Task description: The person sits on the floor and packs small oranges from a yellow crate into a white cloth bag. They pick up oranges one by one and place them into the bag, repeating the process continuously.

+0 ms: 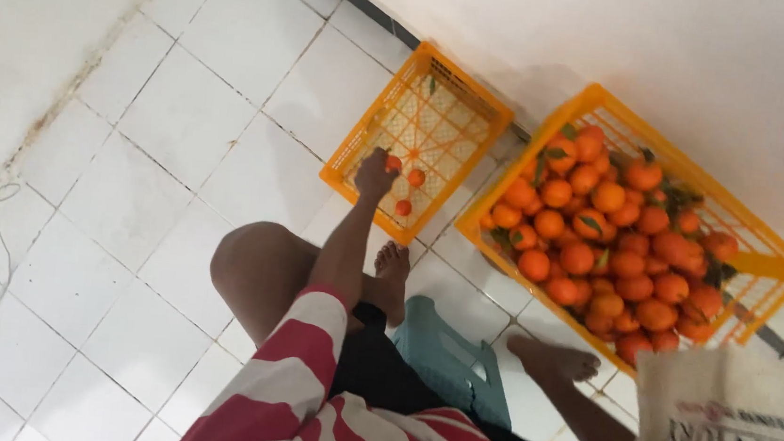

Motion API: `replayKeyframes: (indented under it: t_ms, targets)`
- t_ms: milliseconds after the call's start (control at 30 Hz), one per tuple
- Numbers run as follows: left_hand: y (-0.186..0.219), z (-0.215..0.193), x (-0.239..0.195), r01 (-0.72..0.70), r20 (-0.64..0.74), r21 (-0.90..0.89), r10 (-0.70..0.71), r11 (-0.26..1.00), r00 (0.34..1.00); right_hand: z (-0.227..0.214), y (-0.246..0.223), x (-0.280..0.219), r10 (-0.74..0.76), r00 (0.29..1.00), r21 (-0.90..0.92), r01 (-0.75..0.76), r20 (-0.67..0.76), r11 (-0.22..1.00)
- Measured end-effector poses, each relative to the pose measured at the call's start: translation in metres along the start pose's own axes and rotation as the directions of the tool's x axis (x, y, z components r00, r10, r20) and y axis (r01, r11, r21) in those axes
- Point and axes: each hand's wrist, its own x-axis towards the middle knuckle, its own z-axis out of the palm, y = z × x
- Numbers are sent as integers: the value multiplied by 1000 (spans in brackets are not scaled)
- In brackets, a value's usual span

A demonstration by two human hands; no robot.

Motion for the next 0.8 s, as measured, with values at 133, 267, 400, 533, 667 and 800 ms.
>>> replayKeyframes:
  t_ms: [133, 267, 400, 533, 667, 800]
  targets:
    - [2, 16, 3, 93, 122, -39, -87, 995, 989, 132, -89, 31, 399, 774, 34, -475, 492, 879]
    - [4, 27, 6, 83, 196, 162, -115, 983, 974, 223, -50, 69, 18, 805, -501, 351, 593, 791]
    - [-13, 55, 12, 144, 193, 132, -168, 981, 967, 207, -74, 51, 155, 766, -364, 110, 624, 925]
    - [-34, 83, 18, 133, 73, -16, -132, 991, 989, 206, -81, 46, 239, 712, -490, 167, 660, 856]
    - [-32, 77, 15, 206, 108, -55, -199, 977, 974, 179, -114, 27, 477, 572, -301, -378, 667, 875]
    - [-46, 91, 21, 195, 149, -50, -186, 979, 971, 125, -132, 14, 382, 785, -319, -248, 487, 915]
